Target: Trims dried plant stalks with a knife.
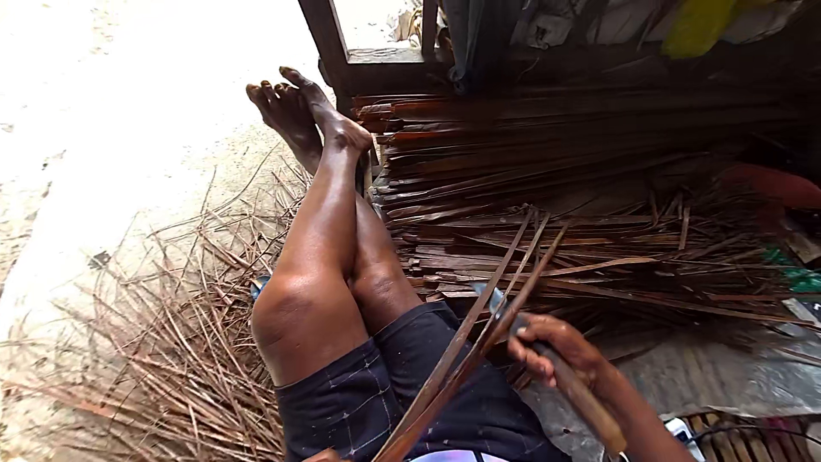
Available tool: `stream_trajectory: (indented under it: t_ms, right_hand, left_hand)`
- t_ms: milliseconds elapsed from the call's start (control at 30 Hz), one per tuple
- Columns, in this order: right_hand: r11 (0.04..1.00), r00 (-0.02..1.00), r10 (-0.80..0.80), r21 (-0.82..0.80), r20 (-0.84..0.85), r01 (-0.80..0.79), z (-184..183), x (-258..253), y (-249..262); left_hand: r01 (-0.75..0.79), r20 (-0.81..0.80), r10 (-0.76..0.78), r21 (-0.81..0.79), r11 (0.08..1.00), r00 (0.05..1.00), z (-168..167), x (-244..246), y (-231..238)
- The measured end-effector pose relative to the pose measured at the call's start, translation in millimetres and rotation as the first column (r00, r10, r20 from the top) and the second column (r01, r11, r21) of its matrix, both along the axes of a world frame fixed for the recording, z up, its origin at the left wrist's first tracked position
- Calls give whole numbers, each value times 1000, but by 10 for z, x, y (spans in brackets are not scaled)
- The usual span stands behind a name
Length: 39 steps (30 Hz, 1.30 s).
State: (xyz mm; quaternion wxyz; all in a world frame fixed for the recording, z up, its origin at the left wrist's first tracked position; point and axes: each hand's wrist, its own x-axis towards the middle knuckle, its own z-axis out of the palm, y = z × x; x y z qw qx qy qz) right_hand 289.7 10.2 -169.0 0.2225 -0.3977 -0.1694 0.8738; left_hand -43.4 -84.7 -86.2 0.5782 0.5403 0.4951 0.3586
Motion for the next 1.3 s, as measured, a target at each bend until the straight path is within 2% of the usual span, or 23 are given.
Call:
stream_trajectory:
  t_ms: [33, 67, 167, 233, 300, 333, 400, 433, 467, 500, 567, 600, 633, 667, 733, 867, 933, 1033, 1200, 1300]
  right_hand:
    - [1000, 999, -5, -12, 40, 5, -32, 158, 126]
    - [1000, 996, -11, -28, 91, 13, -48, 309, 247]
    - [996, 950, -21, -79, 311, 48, 27, 745, 615]
    - [992, 855, -71, -55, 514, 115, 168, 1057, 879]
    - [955, 666, -266, 95, 697, 282, 339, 1359, 1098]
    - [898, 553, -412, 220, 724, 380, 395, 1503, 1177]
    - [711, 393, -695, 496, 602, 499, 540, 1552, 1207]
    - [626, 413, -780, 582, 470, 519, 605, 1438, 1149]
    - [586, 503, -797, 627, 334, 513, 644, 1257, 1055]
    - [596, 622, -750, 639, 226, 487, 654, 1017, 933]
    - [735, 853, -513, 563, 96, 378, 619, 364, 629]
    - [821, 930, -365, 487, 45, 298, 588, 10, 458]
    - [890, 976, -218, 409, -7, 201, 550, -305, 298]
    - [929, 992, -105, 350, -68, 122, 509, -573, 176]
    - [948, 987, -41, 305, -153, 87, 476, -975, 59]
    - [881, 952, -267, 363, -147, 303, 637, -1373, 160]
    - [838, 930, -347, 406, -120, 365, 714, -1435, 239]
    - [799, 919, -381, 465, -101, 382, 747, -1445, 295]
    - [782, 898, -428, 455, -108, 427, 673, -1404, 325]
    - [747, 886, -461, 558, 47, 360, 458, -1312, 325]
  left_hand:
    - [-30, -117, -4, -287, 957, 993, 529, 213, 409]
    - [-66, -201, -1, -323, 944, 980, 812, 401, 648]
    - [-42, -210, 3, -185, 982, 978, 921, 483, 745]
    - [-63, -191, 21, -217, 974, 981, 943, 462, 745]
    - [-124, -188, 75, -262, 957, 979, 1005, 479, 770]
    - [-164, -202, 111, -272, 948, 973, 1024, 483, 782]
    - [-223, -247, 149, -307, 925, 958, 1032, 460, 806]
    - [-236, -255, 153, -337, 911, 955, 975, 409, 794]
    - [-245, -230, 168, -369, 896, 959, 844, 313, 746]
    - [-248, -144, 208, -382, 890, 967, 602, 151, 645]
    - [-208, 87, 245, -308, 929, 966, -43, -227, 351]
    - [-218, 166, 271, -283, 934, 948, -262, -293, 291]
    - [-246, 222, 307, -265, 932, 925, -339, -227, 342]
    - [-274, 263, 339, -255, 927, 903, -323, -100, 451]
    - [-296, 348, 361, -226, 928, 865, -218, 152, 685]
    - [-355, 449, 383, -148, 923, 807, -72, 450, 881]
    - [-407, 440, 416, -120, 905, 796, -63, 524, 905]
    - [-424, 428, 438, -134, 896, 791, -79, 586, 910]
    - [-418, 559, 398, -100, 903, 727, -248, 651, 912]
    - [-455, 633, 417, -112, 883, 652, -378, 679, 919]
